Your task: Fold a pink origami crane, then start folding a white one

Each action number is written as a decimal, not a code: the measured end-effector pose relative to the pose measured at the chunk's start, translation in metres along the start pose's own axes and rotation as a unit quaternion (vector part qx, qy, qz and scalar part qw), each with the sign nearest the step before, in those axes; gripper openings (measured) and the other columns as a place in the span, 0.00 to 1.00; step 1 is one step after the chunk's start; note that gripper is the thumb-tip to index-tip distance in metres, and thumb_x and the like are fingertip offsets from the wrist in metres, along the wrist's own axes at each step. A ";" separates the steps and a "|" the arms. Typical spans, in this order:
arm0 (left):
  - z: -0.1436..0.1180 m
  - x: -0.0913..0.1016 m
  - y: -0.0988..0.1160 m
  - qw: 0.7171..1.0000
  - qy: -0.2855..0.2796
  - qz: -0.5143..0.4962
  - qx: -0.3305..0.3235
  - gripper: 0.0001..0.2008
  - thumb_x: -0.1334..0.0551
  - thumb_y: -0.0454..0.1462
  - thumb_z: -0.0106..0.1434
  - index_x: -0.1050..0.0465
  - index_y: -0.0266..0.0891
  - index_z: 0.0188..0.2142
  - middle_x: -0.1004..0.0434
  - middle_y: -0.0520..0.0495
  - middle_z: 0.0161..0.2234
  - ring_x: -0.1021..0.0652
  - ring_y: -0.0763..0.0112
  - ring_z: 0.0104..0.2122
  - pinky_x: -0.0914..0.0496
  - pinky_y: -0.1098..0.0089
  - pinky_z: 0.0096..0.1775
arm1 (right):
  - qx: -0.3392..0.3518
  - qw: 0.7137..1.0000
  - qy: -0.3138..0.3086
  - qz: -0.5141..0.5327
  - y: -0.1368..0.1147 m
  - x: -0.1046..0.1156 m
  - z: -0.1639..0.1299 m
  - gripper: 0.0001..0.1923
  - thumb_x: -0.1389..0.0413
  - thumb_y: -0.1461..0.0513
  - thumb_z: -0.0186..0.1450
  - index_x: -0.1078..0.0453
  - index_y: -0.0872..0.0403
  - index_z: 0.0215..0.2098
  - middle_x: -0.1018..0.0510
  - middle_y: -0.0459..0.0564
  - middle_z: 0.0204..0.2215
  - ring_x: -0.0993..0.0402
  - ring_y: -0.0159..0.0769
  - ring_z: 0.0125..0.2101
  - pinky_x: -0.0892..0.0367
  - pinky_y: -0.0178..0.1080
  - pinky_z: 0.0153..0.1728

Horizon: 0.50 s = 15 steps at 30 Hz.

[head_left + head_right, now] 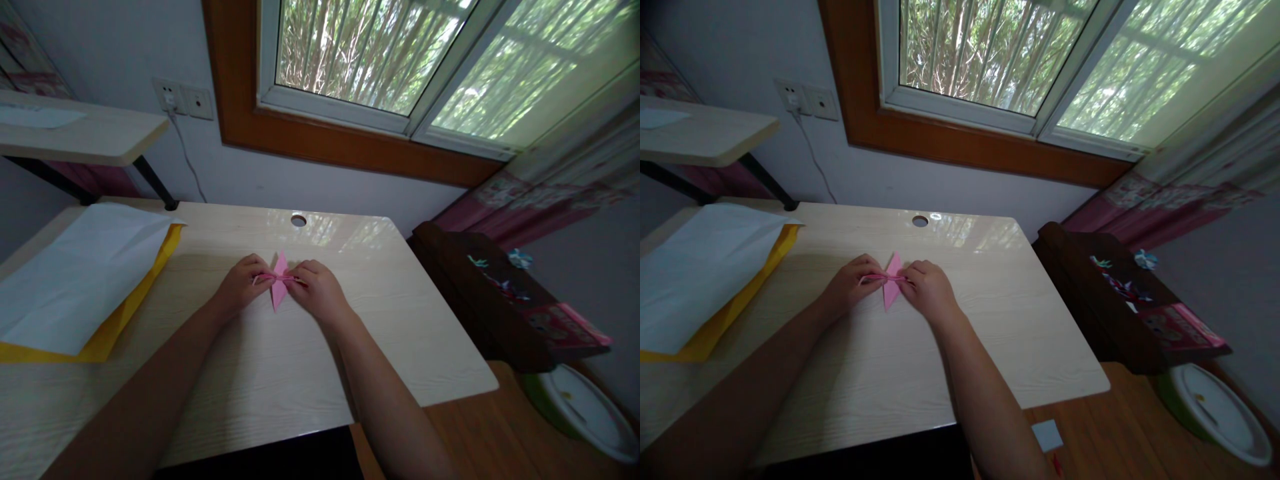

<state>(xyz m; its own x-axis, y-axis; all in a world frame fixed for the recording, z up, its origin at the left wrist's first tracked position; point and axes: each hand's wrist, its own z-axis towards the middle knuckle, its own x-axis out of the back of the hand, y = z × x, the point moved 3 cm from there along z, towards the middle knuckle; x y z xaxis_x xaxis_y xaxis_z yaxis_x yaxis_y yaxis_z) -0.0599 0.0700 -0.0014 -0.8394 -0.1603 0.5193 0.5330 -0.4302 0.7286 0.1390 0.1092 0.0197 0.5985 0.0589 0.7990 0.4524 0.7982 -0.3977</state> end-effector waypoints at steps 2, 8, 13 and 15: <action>-0.001 0.000 0.001 0.998 0.006 0.052 -0.028 0.01 0.31 0.35 0.60 0.20 0.42 0.33 0.26 0.48 0.33 0.26 0.64 0.37 0.33 0.64 0.42 | -0.005 1.000 -0.003 -0.019 0.001 0.000 0.000 0.07 0.41 0.60 0.68 0.22 0.51 0.42 0.19 0.54 0.37 0.26 0.41 0.38 0.32 0.43 0.41; -0.003 -0.001 0.007 0.988 -0.018 0.134 -0.072 0.02 0.33 0.34 0.62 0.21 0.41 0.35 0.25 0.47 0.36 0.28 0.63 0.39 0.35 0.62 0.45 | -0.013 0.998 -0.014 -0.061 0.000 0.001 -0.001 0.10 0.40 0.61 0.67 0.23 0.50 0.48 0.18 0.52 0.40 0.27 0.42 0.42 0.35 0.45 0.48; -0.003 -0.004 0.007 0.987 -0.040 0.132 -0.084 0.03 0.34 0.34 0.63 0.22 0.42 0.37 0.22 0.47 0.39 0.26 0.63 0.41 0.35 0.61 0.46 | -0.012 0.997 -0.018 -0.076 -0.003 0.003 -0.002 0.14 0.41 0.61 0.68 0.25 0.49 0.52 0.18 0.53 0.44 0.27 0.44 0.46 0.36 0.46 0.51; -0.003 -0.004 0.007 0.987 -0.044 0.128 -0.087 0.04 0.34 0.34 0.64 0.21 0.42 0.38 0.21 0.47 0.39 0.25 0.63 0.41 0.35 0.61 0.47 | -0.012 0.996 -0.036 -0.081 -0.004 0.003 -0.002 0.14 0.40 0.61 0.68 0.25 0.49 0.52 0.18 0.53 0.44 0.26 0.43 0.45 0.37 0.46 0.51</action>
<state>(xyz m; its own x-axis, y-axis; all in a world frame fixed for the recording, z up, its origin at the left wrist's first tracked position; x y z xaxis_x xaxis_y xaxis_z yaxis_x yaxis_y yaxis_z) -0.0532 0.0652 -0.0003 -0.6629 -0.2092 0.7188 0.6938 -0.5325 0.4848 0.1404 0.1056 0.0230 0.4673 -0.0266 0.8837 0.5564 0.7857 -0.2705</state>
